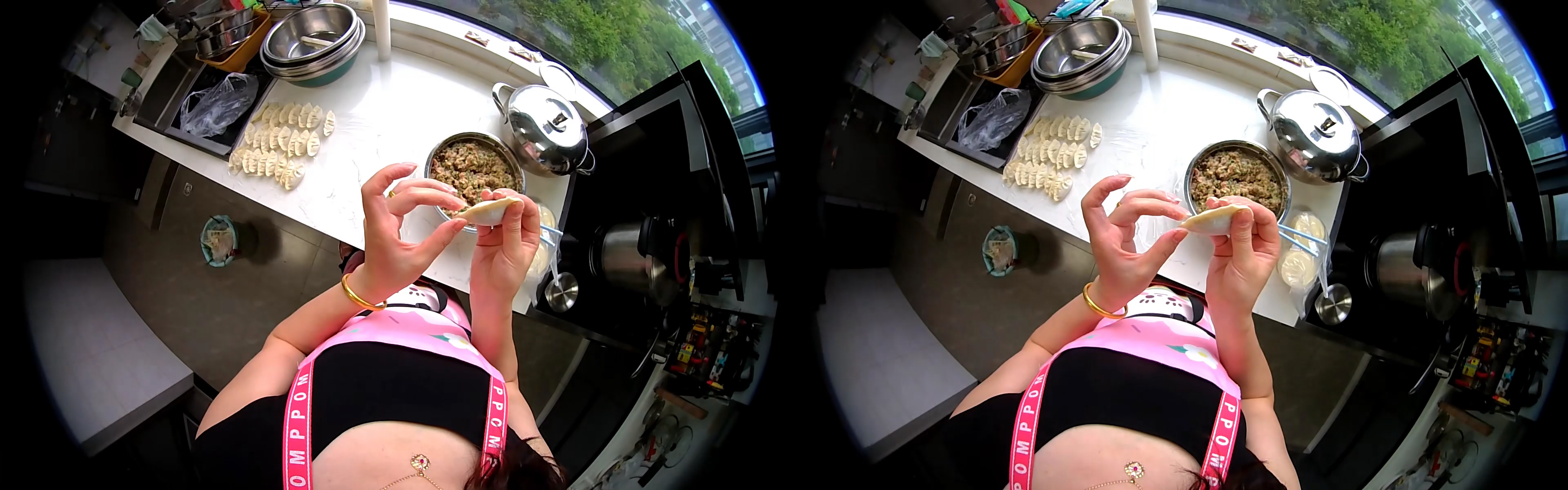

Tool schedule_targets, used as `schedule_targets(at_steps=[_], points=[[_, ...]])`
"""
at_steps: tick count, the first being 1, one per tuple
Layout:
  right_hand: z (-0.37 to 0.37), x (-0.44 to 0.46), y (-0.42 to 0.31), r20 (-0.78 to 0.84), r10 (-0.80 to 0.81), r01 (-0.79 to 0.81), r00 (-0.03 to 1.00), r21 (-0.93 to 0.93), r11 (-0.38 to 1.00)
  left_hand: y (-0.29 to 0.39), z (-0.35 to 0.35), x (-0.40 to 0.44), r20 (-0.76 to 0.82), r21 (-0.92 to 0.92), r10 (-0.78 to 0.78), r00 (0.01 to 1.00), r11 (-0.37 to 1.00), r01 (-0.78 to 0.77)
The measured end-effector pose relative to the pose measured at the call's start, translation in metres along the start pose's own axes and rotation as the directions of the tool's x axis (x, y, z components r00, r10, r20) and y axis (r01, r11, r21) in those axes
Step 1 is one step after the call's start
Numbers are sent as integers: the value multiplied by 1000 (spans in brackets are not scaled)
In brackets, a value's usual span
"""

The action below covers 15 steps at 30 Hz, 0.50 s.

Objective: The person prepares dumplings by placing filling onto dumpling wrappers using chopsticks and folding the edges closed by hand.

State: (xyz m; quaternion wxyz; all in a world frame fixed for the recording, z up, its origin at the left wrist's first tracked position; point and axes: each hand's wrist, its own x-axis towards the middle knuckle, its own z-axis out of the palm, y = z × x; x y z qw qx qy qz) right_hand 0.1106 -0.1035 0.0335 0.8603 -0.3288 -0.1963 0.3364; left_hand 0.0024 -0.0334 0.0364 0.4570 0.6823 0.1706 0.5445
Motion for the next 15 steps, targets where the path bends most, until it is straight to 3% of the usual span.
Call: schedule_targets(at_steps=[15], points=[[3,-1,2,-16,-31,30,999,-54,998,0,1,2,-7,-62,-54,999,997,54]])
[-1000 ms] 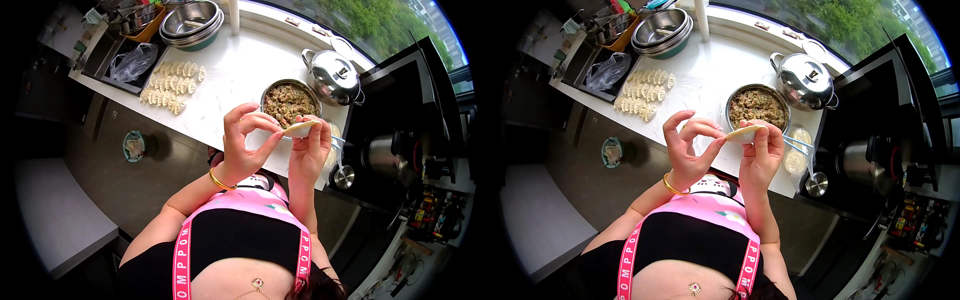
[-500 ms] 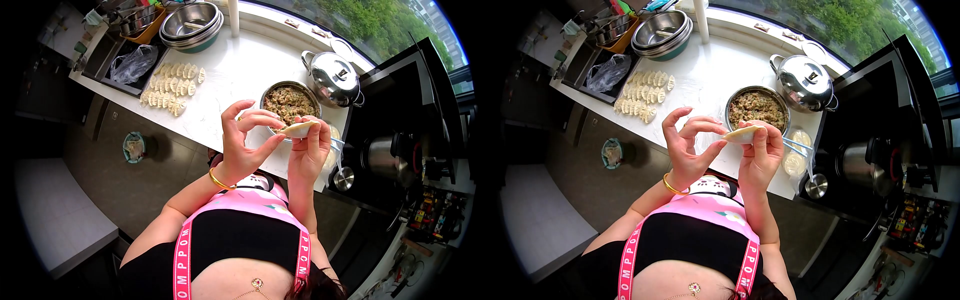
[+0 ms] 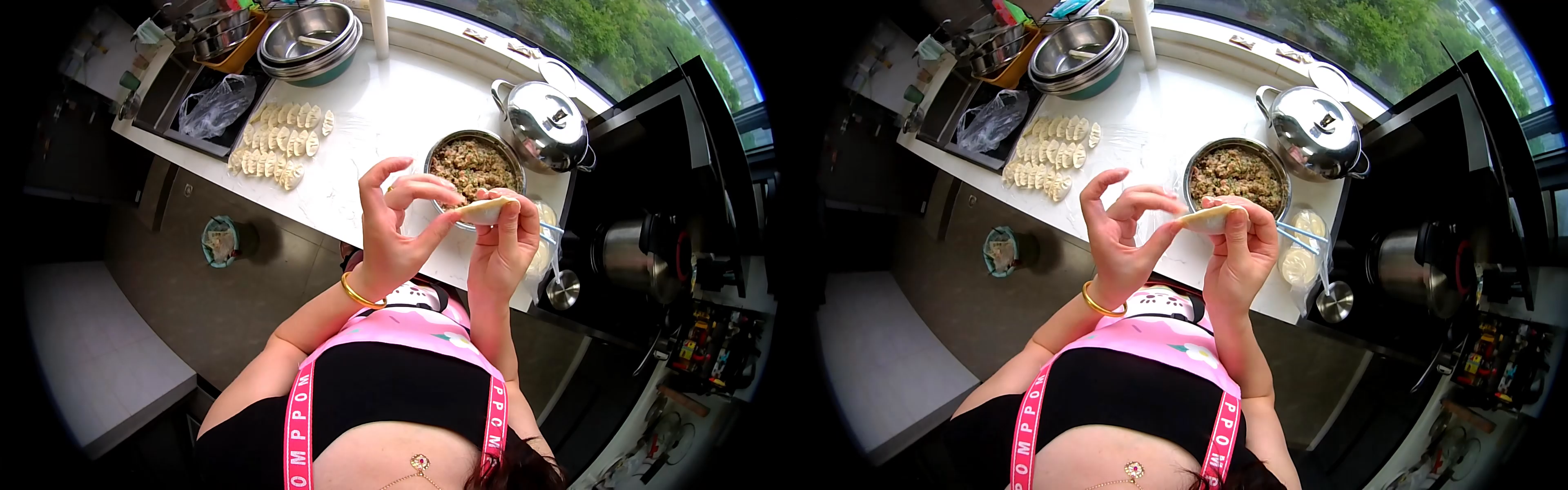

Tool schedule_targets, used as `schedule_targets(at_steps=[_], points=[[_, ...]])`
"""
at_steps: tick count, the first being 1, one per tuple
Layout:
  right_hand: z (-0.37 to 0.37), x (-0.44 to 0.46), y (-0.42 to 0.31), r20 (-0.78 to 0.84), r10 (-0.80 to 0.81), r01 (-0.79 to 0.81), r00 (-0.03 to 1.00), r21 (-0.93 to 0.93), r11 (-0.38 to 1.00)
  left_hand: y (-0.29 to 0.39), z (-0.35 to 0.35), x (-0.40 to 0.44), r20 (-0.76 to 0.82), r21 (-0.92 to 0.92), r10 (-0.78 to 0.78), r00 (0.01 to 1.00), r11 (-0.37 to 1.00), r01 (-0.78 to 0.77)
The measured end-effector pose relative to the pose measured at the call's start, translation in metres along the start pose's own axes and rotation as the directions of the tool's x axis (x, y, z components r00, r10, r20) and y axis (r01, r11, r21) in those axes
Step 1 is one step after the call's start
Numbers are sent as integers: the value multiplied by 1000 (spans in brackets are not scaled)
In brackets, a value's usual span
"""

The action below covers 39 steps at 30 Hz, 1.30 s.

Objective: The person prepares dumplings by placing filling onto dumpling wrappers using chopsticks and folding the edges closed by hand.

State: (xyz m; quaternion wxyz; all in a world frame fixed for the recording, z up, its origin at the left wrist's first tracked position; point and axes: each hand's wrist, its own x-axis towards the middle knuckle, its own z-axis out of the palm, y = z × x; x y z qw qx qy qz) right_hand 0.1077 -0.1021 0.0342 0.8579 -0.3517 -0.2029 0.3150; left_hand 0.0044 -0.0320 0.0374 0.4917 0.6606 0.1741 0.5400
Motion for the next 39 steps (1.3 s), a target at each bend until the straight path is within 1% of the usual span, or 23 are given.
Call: schedule_targets(at_steps=[1,4,8,10,14,16,17,19,20,22,24,26,28,30,32,36,38,39], points=[[0,0,0,-5,3,-3,1000,-8,1000,1,0,2,-8,35,10,1000,999,-9],[0,-1,2,19,-20,20,1000,-15,1000,-2,-1,2,14,35,44,999,998,-44],[1,-3,5,4,-32,32,999,-56,998,-3,-2,1,23,48,52,998,997,-53],[2,-3,5,16,-50,51,999,-75,996,-4,-2,-1,8,-9,20,1000,1000,-20],[1,-3,7,34,-72,76,997,-116,990,-3,-1,-1,9,-28,-14,1000,1000,14],[2,-4,7,58,-98,107,994,-178,978,2,1,2,-10,-72,-87,996,994,86],[3,-3,7,56,-100,109,993,-177,978,3,-1,4,-7,-72,-85,996,994,85],[4,-4,9,106,-137,156,985,-197,968,4,-6,9,121,194,22,992,980,-46],[5,-4,9,106,-138,157,985,-196,968,10,-3,14,94,240,70,993,967,-91],[8,-6,8,132,-172,202,976,-268,942,8,-3,14,109,258,61,992,962,-87],[7,-4,7,160,-176,217,971,-290,932,7,-3,13,124,274,51,991,958,-84],[6,-3,5,186,-179,231,966,-312,921,7,-2,13,104,292,57,993,953,-85],[7,-2,3,233,-157,241,960,-395,887,6,-3,13,105,293,47,993,953,-76],[6,-2,4,221,-158,234,963,-384,893,6,-2,12,107,293,38,993,954,-69],[6,-2,4,209,-157,227,965,-371,900,7,-2,11,111,263,-14,994,965,-16],[5,0,7,203,-190,254,961,-368,895,7,-2,9,147,233,-19,989,972,-16],[5,0,8,199,-203,265,959,-374,889,7,1,7,114,69,-164,980,985,157],[6,0,7,201,-203,269,958,-399,876,7,-1,8,115,69,-163,980,985,156]])
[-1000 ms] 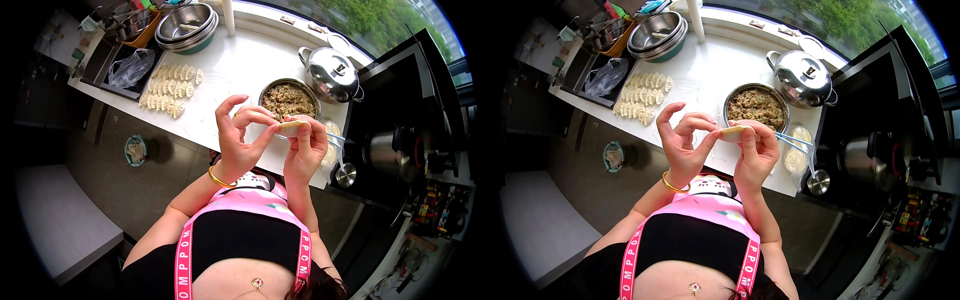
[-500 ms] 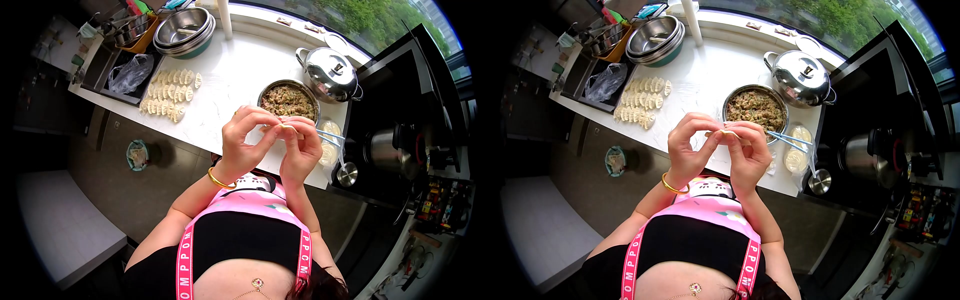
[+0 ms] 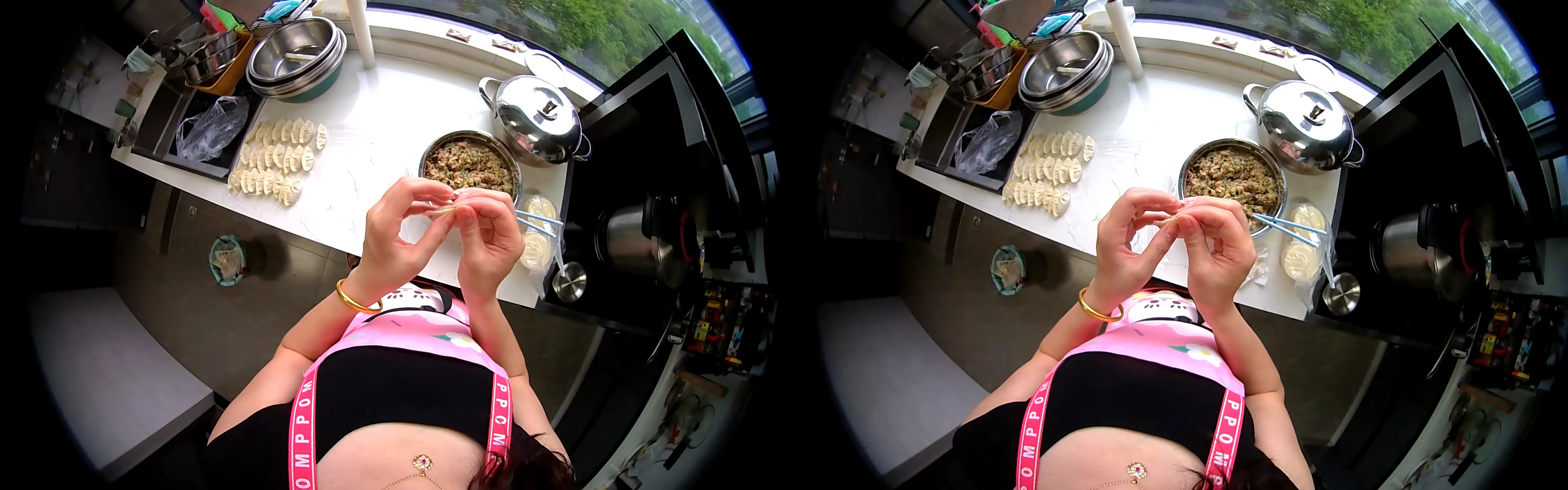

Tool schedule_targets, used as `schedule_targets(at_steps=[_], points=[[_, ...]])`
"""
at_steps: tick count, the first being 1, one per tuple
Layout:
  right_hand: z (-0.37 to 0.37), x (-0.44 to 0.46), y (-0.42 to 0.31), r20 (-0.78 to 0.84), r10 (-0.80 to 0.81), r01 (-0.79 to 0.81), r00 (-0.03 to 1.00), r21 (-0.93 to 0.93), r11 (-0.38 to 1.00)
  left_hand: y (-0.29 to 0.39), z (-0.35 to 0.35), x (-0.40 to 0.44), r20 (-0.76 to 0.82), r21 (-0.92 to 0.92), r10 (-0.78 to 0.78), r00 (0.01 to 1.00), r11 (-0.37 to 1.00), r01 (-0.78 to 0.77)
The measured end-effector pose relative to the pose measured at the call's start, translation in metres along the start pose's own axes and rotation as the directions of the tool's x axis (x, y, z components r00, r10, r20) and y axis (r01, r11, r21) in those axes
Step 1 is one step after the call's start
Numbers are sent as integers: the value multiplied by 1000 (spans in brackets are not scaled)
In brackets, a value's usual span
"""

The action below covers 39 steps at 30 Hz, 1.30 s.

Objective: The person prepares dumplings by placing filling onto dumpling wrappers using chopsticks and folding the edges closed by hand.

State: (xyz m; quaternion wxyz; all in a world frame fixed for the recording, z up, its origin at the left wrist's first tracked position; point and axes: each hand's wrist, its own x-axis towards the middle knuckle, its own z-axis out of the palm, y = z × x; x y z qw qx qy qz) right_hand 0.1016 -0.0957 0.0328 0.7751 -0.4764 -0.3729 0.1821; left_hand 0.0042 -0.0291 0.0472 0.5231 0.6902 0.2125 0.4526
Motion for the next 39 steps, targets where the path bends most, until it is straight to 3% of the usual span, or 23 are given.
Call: schedule_targets(at_steps=[2,8,11,14,23,25,28,35,39], points=[[0,1,-1,0,-2,2,1000,-29,1000,0,-4,0,106,-34,-100,989,994,105],[-2,4,1,85,-106,118,991,-153,981,-13,-7,-6,70,-240,-154,986,956,166],[3,2,-11,38,20,-13,999,-166,986,-15,-6,-6,34,-357,-175,984,918,176],[0,0,-8,26,74,-73,997,-62,995,-14,-7,-6,39,-378,-200,979,904,200],[-4,-2,-1,-3,-27,26,1000,-152,988,-13,-4,-10,72,-470,-206,976,856,215],[-4,-2,-1,21,-115,117,993,-212,970,-12,-2,-11,77,-459,-210,975,860,222],[-3,-3,-5,21,-89,91,996,-234,968,-12,-3,-12,94,-456,-219,971,857,238],[-4,-2,-13,28,9,-5,1000,-142,990,-11,-3,-11,115,-644,-259,959,716,270],[-7,-5,-10,28,36,-34,999,-67,997,-10,-3,-11,126,-663,-251,960,698,269]])
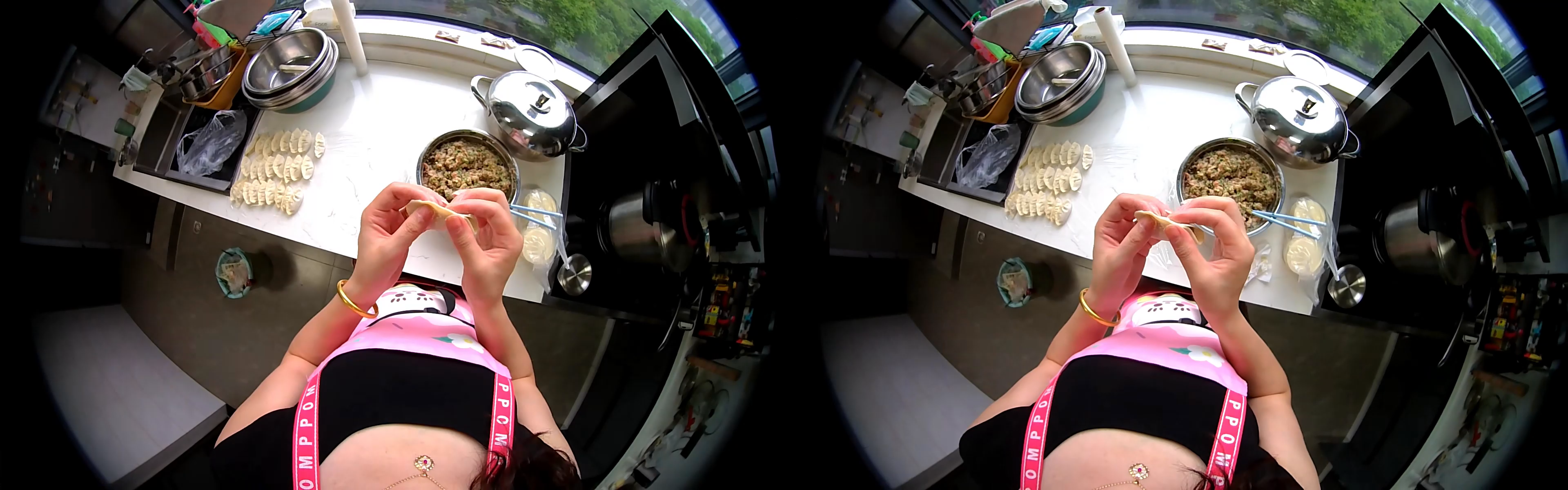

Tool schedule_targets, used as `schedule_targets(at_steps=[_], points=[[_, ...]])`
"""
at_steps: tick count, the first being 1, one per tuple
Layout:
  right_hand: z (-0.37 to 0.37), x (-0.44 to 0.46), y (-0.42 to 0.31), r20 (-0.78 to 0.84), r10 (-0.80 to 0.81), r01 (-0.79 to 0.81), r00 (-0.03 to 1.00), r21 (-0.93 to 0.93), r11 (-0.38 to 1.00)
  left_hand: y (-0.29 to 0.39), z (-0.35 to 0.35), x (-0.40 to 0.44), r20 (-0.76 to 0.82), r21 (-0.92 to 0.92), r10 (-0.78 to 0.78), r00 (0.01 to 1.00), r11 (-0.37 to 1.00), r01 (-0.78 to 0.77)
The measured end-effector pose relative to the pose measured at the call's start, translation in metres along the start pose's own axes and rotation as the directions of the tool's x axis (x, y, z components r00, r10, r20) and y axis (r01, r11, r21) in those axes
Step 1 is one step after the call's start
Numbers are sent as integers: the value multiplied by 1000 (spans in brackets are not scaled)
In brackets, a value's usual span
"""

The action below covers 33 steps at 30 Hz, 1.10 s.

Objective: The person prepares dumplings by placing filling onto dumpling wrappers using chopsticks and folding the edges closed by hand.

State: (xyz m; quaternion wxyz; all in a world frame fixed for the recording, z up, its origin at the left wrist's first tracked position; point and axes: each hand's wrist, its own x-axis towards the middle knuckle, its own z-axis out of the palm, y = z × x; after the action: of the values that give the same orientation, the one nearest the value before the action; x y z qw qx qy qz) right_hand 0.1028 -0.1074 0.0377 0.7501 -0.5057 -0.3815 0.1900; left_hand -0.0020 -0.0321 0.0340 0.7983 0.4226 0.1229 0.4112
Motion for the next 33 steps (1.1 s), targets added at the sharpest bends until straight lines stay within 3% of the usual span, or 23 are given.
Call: schedule_targets(at_steps=[5,10,16,26,29,31,33], points=[[1,2,-1,-11,-28,28,1000,11,1000,-1,0,1,19,19,5,1000,1000,-5],[2,3,0,-30,-154,153,988,-53,987,-3,1,1,15,9,1,1000,1000,-2],[1,2,-1,-12,-70,69,997,-71,995,-2,0,1,8,-2,-1,1000,1000,1],[2,-1,-1,-58,-62,61,996,-11,998,0,-2,2,5,-33,6,1000,999,-6],[4,0,-2,-89,-133,122,987,-116,986,0,0,0,-10,-28,3,1000,1000,-3],[6,2,-1,-81,-295,256,952,-314,914,0,0,0,-16,-10,13,1000,1000,-13],[7,2,-1,-74,-326,281,943,-353,893,0,0,-1,-22,7,23,999,1000,-23]])
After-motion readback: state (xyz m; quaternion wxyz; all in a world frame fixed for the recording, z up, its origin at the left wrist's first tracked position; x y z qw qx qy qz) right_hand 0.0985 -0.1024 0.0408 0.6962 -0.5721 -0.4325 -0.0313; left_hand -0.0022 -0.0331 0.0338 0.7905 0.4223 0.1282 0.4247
